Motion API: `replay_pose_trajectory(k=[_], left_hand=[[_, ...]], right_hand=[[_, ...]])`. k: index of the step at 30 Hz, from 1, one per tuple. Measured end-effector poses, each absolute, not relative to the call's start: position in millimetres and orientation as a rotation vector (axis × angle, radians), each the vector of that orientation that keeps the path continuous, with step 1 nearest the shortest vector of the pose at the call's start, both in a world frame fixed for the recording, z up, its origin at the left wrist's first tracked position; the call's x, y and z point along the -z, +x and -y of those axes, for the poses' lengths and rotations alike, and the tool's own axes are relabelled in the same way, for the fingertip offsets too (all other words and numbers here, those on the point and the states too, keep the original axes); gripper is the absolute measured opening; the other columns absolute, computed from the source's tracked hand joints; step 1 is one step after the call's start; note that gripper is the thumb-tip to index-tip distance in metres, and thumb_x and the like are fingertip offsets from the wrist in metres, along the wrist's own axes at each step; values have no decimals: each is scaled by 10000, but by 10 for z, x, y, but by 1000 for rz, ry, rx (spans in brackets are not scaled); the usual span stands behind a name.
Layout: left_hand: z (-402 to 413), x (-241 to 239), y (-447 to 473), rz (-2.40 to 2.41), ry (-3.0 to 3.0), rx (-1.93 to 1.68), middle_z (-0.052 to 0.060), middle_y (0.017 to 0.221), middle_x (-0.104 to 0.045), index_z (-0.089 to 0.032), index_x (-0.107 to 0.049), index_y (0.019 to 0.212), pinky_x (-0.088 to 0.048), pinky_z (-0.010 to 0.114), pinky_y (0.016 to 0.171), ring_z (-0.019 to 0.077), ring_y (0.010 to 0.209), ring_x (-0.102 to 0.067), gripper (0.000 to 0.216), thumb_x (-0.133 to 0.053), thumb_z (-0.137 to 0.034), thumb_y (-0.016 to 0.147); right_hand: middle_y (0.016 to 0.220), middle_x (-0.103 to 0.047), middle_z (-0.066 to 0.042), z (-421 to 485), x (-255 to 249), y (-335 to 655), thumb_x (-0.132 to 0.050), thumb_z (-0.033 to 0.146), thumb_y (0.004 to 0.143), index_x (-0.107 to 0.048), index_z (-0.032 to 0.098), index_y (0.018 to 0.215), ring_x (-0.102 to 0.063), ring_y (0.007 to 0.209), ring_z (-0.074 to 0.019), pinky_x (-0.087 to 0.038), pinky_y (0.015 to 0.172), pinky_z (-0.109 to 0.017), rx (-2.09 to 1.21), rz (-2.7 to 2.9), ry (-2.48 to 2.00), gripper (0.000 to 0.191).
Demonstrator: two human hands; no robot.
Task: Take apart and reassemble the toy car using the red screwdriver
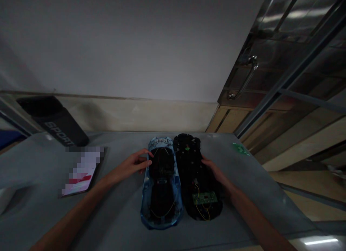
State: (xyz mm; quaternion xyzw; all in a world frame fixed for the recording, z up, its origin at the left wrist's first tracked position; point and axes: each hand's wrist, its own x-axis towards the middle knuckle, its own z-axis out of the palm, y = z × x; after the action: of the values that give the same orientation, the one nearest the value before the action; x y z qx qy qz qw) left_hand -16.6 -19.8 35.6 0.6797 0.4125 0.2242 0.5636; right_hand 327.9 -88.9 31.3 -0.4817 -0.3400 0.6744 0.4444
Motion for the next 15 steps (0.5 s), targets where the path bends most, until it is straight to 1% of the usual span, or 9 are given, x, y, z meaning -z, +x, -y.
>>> replay_pose_trajectory(k=[5, 9, 15], left_hand=[[201, -359, -163, -969, 1593, -538, -73, 674, -487, -226, -562, 1170, -345, 258, 586, 128, 619, -454, 516, -688, -655, 912], [211, -380, -156, -965, 1595, -538, -77, 678, -479, -222, -555, 1162, -342, 257, 586, 124, 616, -448, 522, -686, -660, 911], [189, -332, -165, -959, 1595, -536, -75, 676, -498, -229, -561, 1163, -356, 256, 582, 130, 608, -466, 538, -686, -678, 894]], right_hand=[[1203, -805, -26, 873, -259, 3291, -622, 500, 944, -682, 299, 1358, -750, 1049, -283, -589, 910, -415, -1723, 853, -1118, 465], [1242, -793, -42, 871, -245, 3300, -648, 527, 926, -684, 279, 1347, -747, 1081, -281, -578, 921, -414, -1705, 876, -1113, 490], [1266, -789, -22, 866, -247, 3299, -634, 526, 937, -690, 325, 1351, -740, 1120, -293, -575, 954, -439, -1724, 877, -1105, 464]])
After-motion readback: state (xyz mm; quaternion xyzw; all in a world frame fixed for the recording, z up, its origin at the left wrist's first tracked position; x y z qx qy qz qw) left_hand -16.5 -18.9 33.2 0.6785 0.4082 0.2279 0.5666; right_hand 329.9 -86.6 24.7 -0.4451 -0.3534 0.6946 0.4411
